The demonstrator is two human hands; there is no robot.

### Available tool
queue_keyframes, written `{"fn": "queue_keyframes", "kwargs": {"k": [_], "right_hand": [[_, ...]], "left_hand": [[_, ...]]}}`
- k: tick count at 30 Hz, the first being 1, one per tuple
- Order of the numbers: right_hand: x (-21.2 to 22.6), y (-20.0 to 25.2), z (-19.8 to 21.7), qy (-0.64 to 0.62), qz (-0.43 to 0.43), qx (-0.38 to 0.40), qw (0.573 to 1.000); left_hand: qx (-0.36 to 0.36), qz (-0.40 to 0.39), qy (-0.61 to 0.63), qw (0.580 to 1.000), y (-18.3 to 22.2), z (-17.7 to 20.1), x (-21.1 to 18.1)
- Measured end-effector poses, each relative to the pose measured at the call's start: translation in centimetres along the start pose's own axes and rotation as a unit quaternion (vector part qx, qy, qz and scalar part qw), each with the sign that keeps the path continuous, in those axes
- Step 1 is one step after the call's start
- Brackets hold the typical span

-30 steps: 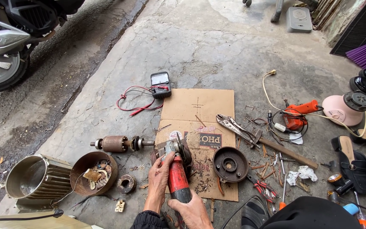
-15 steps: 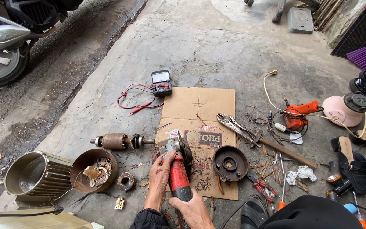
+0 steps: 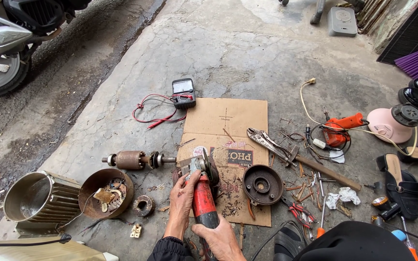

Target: Using an angle grinder to cut through the metal casing or windings of an electric motor stator

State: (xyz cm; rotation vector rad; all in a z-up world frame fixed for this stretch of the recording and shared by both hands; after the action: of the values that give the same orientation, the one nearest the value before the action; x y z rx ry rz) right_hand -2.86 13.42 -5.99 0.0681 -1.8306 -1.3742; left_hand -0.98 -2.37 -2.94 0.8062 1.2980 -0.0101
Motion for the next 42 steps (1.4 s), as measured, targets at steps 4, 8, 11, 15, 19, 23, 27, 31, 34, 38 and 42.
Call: {"fn": "queue_keyframes", "kwargs": {"k": [4,8,11,15,19,23,27,31,34,38,42], "right_hand": [[0.07,0.16,0.0,-0.01,0.004,0.003,1.0],[0.3,0.47,0.08,-0.012,0.004,0.016,1.0],[-0.03,-0.11,0.17,0.003,0.011,0.007,1.0],[0.08,0.09,0.2,-0.002,0.005,0.009,1.0],[0.03,0.18,0.22,-0.015,0.001,0.019,1.0],[-0.05,0.09,0.24,-0.002,0.002,0.012,1.0],[0.25,0.41,0.28,-0.007,-0.01,0.021,1.0],[0.15,0.35,0.23,-0.015,-0.006,0.015,1.0],[0.18,0.37,0.25,-0.015,-0.005,0.014,1.0],[0.19,0.45,0.29,-0.013,-0.005,0.011,1.0],[0.3,0.58,0.24,-0.009,-0.004,0.009,1.0]], "left_hand": [[-0.002,0.002,-0.004,1.0,0.04,0.01,0.02],[-0.001,-0.002,0.004,1.0,-0.23,-0.01,0.24],[-0.003,-0.004,-0.006,1.0,-0.24,0.0,0.27],[-0.003,0.002,-0.013,1.0,-0.19,0.0,0.2],[-0.005,0.0,-0.012,1.0,-0.41,-0.03,0.39],[-0.005,0.002,-0.005,1.0,-0.3,-0.09,0.26],[-0.005,0.005,-0.005,1.0,-0.19,-0.18,0.12],[-0.004,0.001,-0.005,1.0,-0.27,-0.24,0.14],[-0.003,0.001,-0.009,1.0,-0.29,-0.33,0.1],[-0.004,0.0,-0.015,1.0,-0.29,-0.44,0.11],[-0.005,-0.001,-0.019,1.0,-0.32,-0.4,0.04]]}}
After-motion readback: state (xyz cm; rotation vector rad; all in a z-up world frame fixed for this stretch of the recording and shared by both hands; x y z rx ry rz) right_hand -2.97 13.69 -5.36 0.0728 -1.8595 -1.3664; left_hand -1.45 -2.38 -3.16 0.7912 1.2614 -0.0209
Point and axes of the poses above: each hand's wrist, its own y-axis away from the middle knuckle, its own z-axis out of the back of the hand, x = y × z, the point moved 3 cm from there along -y, towards the middle knuckle, and after that the axes turned 5 degrees about -z, right-handed, at the moved point
